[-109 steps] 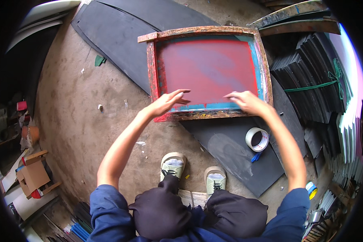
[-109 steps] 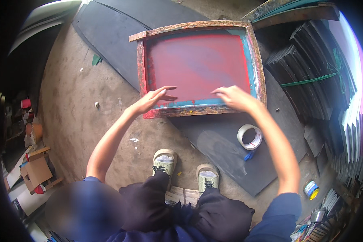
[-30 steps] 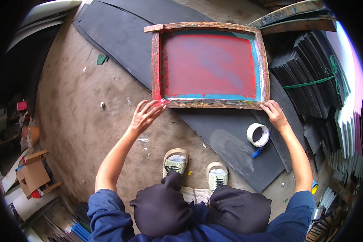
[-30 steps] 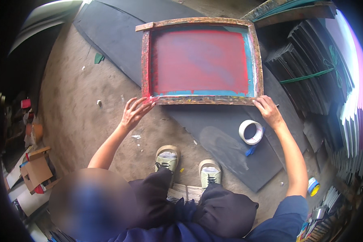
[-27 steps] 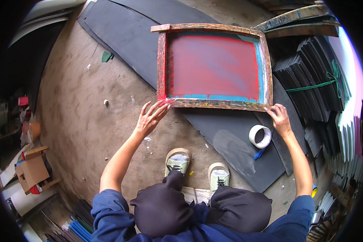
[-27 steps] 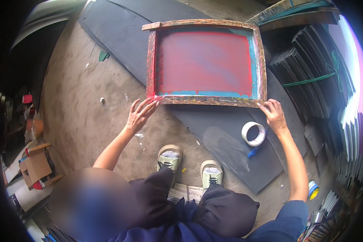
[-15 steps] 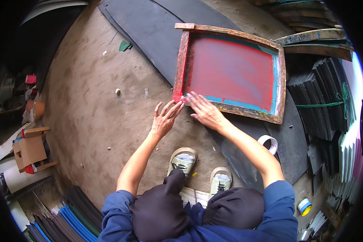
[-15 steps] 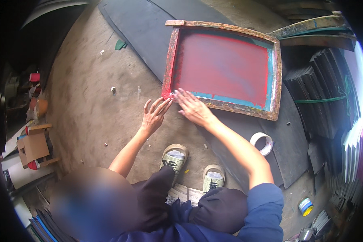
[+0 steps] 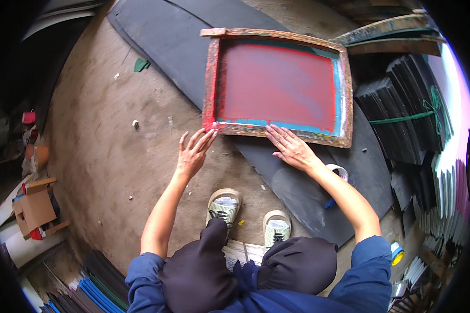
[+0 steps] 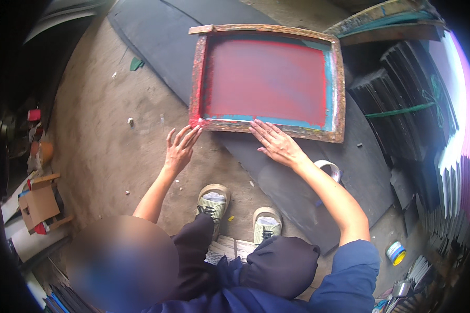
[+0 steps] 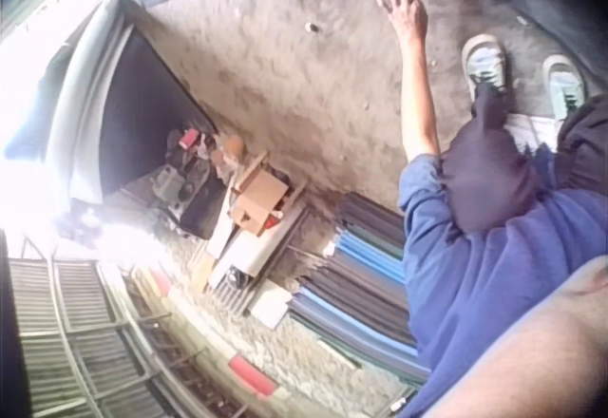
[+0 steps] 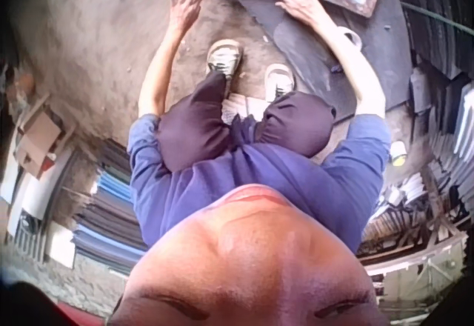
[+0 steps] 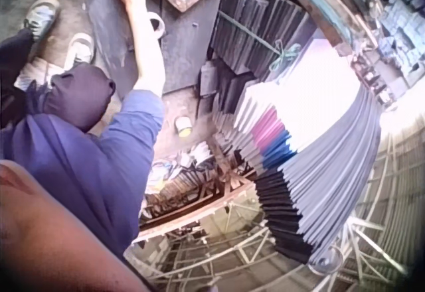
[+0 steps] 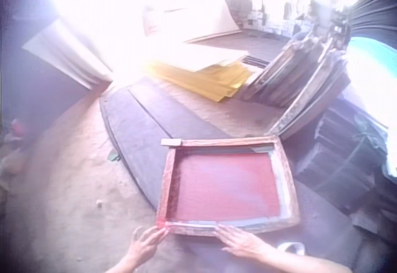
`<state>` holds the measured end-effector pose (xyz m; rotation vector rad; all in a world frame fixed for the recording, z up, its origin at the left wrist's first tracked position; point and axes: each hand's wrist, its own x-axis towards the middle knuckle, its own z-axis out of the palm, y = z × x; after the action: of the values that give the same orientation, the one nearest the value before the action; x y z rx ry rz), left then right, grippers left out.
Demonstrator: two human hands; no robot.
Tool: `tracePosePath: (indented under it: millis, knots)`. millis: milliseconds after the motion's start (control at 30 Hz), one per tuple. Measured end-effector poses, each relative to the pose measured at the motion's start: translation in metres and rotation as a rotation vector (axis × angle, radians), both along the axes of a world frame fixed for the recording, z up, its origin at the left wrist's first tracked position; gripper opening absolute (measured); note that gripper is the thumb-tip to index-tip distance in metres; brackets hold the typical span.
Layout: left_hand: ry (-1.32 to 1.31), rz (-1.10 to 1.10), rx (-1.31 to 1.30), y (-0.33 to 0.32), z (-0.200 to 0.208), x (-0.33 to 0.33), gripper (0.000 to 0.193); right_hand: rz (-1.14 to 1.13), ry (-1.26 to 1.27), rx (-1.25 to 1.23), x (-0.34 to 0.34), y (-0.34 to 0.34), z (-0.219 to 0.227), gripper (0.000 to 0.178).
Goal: The person sits on the floor and applies clear tape to the edges of a rectangular wooden frame with a red mesh screen. They repeatedly pull tape from a roll, press it along the frame edges, and cut it with a blue utility knife.
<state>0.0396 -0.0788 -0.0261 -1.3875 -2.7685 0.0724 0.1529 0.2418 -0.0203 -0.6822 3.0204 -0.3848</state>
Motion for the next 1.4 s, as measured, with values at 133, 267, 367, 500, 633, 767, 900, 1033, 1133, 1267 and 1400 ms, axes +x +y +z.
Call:
tracePosePath:
  millis: [133, 267, 367, 500, 633, 767, 900, 1033, 1133, 1267, 1400]
  knots:
    - [0.022, -0.022, 0.012, 0.000, -0.002, -0.001, 0.074, -0.018, -0.063, 0.068, 0.029, 0.044, 0.012, 0.067]
    - [0.016, -0.031, 0.007, 0.000, 0.000, -0.002, 0.075, -0.025, -0.087, 0.053, 0.044, 0.067, 0.017, 0.069]
    - [0.021, -0.040, -0.010, 0.001, 0.001, -0.001, 0.076, -0.022, -0.101, 0.018, 0.046, 0.073, 0.019, 0.069]
    - [0.031, -0.048, -0.022, 0.004, 0.002, -0.002, 0.076, -0.041, -0.125, 0.022, 0.057, 0.088, 0.023, 0.069]
    - [0.017, -0.035, -0.015, 0.002, 0.003, 0.000, 0.075, -0.066, -0.168, 0.088, 0.083, 0.123, 0.033, 0.067]
    - [0.009, -0.028, -0.012, 0.004, 0.005, 0.001, 0.075, -0.109, -0.221, 0.144, 0.099, 0.146, 0.044, 0.066]
    - [0.002, -0.065, 0.049, 0.009, 0.009, -0.003, 0.068, -0.150, -0.161, 0.121, 0.107, 0.152, 0.046, 0.057]
    - [-0.086, 0.050, 0.304, 0.033, 0.005, -0.013, 0.061, -0.328, 0.011, -0.042, 0.093, 0.155, 0.034, 0.045]
    - [-0.218, -0.085, 0.340, 0.084, 0.008, -0.010, 0.060, -0.489, 0.099, -0.112, 0.060, 0.109, 0.020, 0.046]
    - [-0.207, -0.102, 0.177, 0.078, -0.011, -0.019, 0.059, -0.449, 0.067, 0.077, 0.046, 0.075, -0.003, 0.048]
    - [0.034, -0.148, 0.017, 0.049, -0.020, -0.032, 0.056, -0.359, 0.037, 0.016, 0.046, 0.087, -0.011, 0.044]
